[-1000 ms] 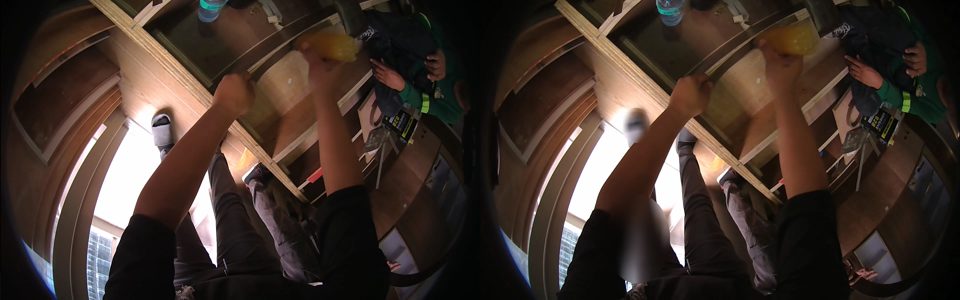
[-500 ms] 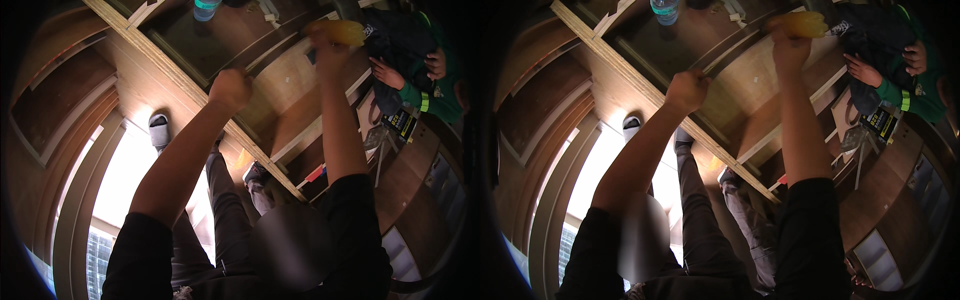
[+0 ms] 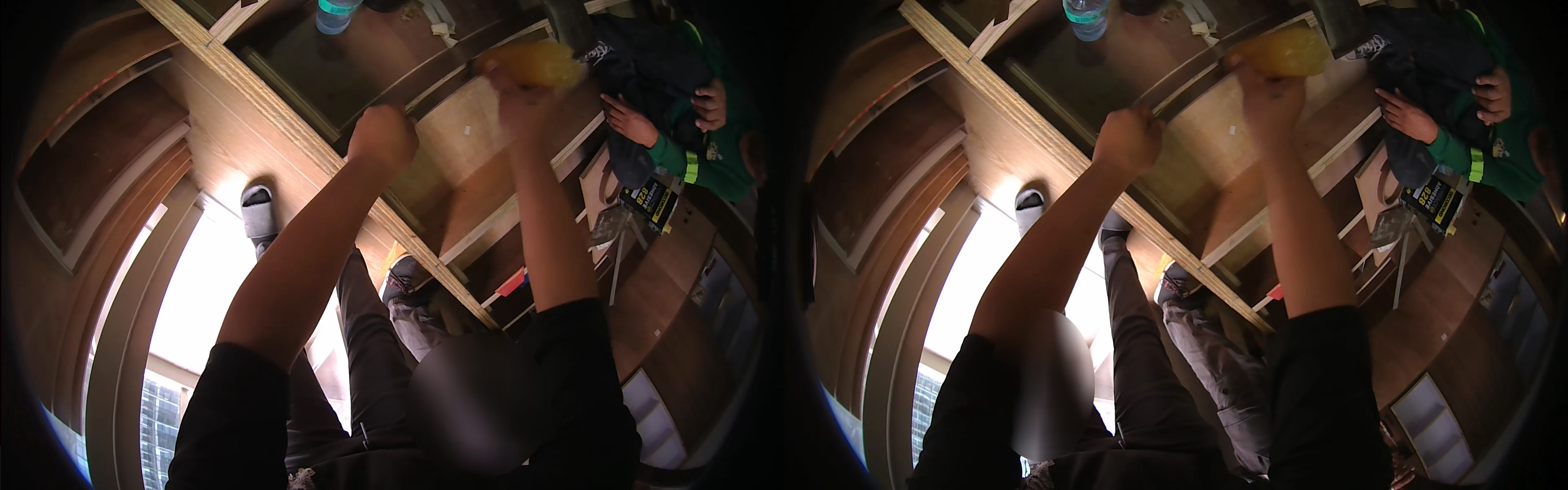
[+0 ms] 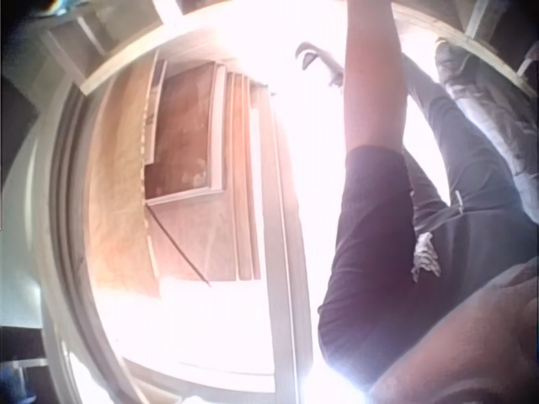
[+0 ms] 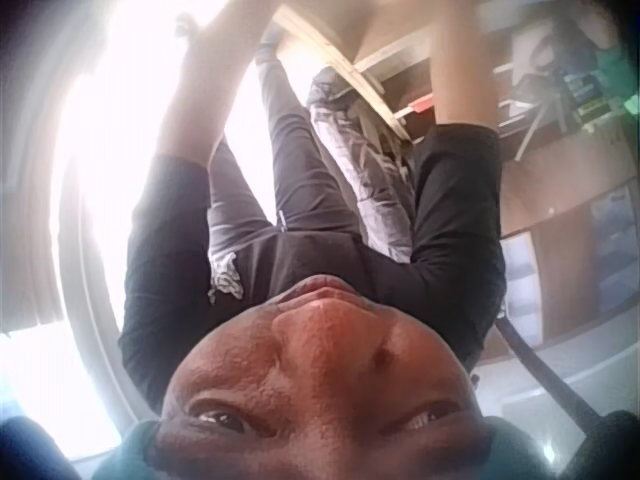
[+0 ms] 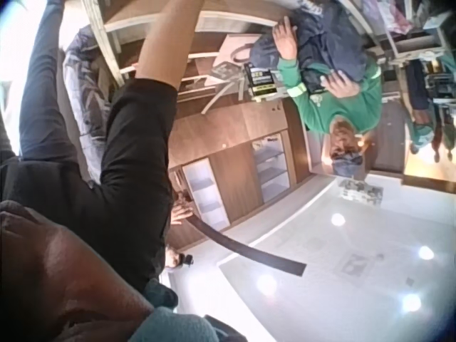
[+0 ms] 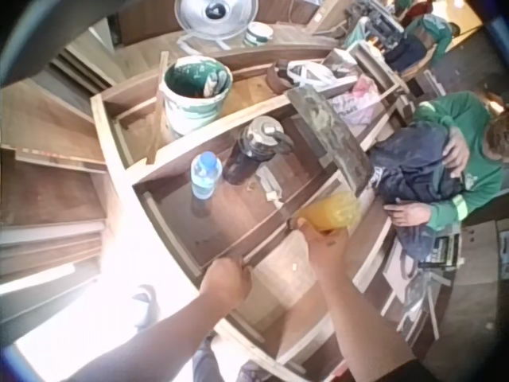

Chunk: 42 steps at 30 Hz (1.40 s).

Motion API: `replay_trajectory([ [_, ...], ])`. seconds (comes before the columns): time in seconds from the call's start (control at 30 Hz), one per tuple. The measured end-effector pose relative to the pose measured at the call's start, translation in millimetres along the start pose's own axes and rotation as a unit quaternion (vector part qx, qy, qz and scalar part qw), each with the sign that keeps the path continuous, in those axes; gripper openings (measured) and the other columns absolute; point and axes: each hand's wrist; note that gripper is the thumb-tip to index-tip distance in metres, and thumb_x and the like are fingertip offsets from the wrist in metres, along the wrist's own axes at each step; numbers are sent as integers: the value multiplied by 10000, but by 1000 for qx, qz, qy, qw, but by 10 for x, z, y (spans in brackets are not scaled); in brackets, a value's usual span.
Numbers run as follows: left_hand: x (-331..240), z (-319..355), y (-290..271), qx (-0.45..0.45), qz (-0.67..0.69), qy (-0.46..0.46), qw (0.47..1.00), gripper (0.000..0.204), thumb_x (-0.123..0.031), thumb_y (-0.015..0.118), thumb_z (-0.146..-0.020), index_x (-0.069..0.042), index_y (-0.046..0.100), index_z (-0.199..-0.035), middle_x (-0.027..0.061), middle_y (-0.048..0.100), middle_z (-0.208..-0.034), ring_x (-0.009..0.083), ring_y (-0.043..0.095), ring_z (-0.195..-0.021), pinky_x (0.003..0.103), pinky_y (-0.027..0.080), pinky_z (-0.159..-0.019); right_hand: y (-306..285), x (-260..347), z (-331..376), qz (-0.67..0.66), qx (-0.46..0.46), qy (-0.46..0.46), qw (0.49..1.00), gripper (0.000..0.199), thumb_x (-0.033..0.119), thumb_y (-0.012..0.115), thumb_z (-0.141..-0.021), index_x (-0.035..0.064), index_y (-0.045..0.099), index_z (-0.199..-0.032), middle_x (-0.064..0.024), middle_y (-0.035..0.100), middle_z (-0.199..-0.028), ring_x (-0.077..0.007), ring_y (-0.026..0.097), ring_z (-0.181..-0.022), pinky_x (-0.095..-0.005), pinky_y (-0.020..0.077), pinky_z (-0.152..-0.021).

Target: The person applies glue from a bottle to a thin wooden strip and fits it into a groove on a wooden cabinet frame. They repeat this process for multiple strips, ensuring they are properly seated within the frame structure.

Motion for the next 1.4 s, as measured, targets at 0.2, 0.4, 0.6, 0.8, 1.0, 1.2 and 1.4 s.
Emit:
replay_trajectory([
  [0.2,-53,109,-146,6,16,-16,1000,243,-287,662,-880,-61,708,-955,219,714,-967,404,676,-978,483,540,-864,-47,-127,151,-1,17,-28,999,245,63,832,-803,-10,693,-990,-72,723,-919,-135,672,-833,-271,521,-774],
  [0.4,158,334,-310,17,-54,1,998,236,-267,687,-850,-77,682,-992,198,696,-1014,392,670,-960,492,539,-823,32,45,164,-108,-13,36,993,174,55,834,-804,-17,711,-904,-76,730,-928,-134,674,-847,-276,522,-782],
  [0.6,295,380,-203,-94,-101,100,985,119,-201,700,-847,-100,666,-901,131,667,-976,357,670,-923,476,534,-812,13,-74,261,-49,-15,-52,997,159,48,816,-821,-18,715,-924,-76,733,-931,-127,669,-855,-266,516,-777],
  [0.8,348,416,-286,-109,-135,108,979,166,-206,775,-795,-111,657,-863,100,647,-958,320,641,-981,451,494,-867,54,85,318,-13,-28,-8,999,181,53,820,-818,-23,715,-944,-78,734,-928,-125,668,-869,-266,517,-756],
  [1.0,322,419,-291,-119,-145,101,977,205,-243,812,-772,-122,655,-825,75,625,-957,304,626,-1004,449,474,-891,95,43,452,-17,-9,-18,1000,224,52,819,-816,-30,702,-988,-90,732,-947,-141,675,-874,-276,520,-783],
  [1.2,343,422,-323,-118,-162,100,975,225,-260,825,-761,-125,652,-810,74,607,-979,295,604,-1041,442,463,-911,142,86,407,-53,-1,2,999,227,77,839,-806,-16,708,-966,-67,724,-941,-134,663,-863,-283,518,-793],
  [1.4,339,421,-321,-118,-145,91,978,244,-278,830,-759,-120,648,-797,88,602,-1004,305,594,-1062,447,453,-928,153,97,348,-22,9,-21,999,294,46,819,-813,-23,675,-1061,-85,727,-966,-157,676,-881,-281,528,-803],
])
Point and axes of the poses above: each hand's wrist, its own z-axis away from the middle knuckle, its own y-axis out of the palm, x = y × z
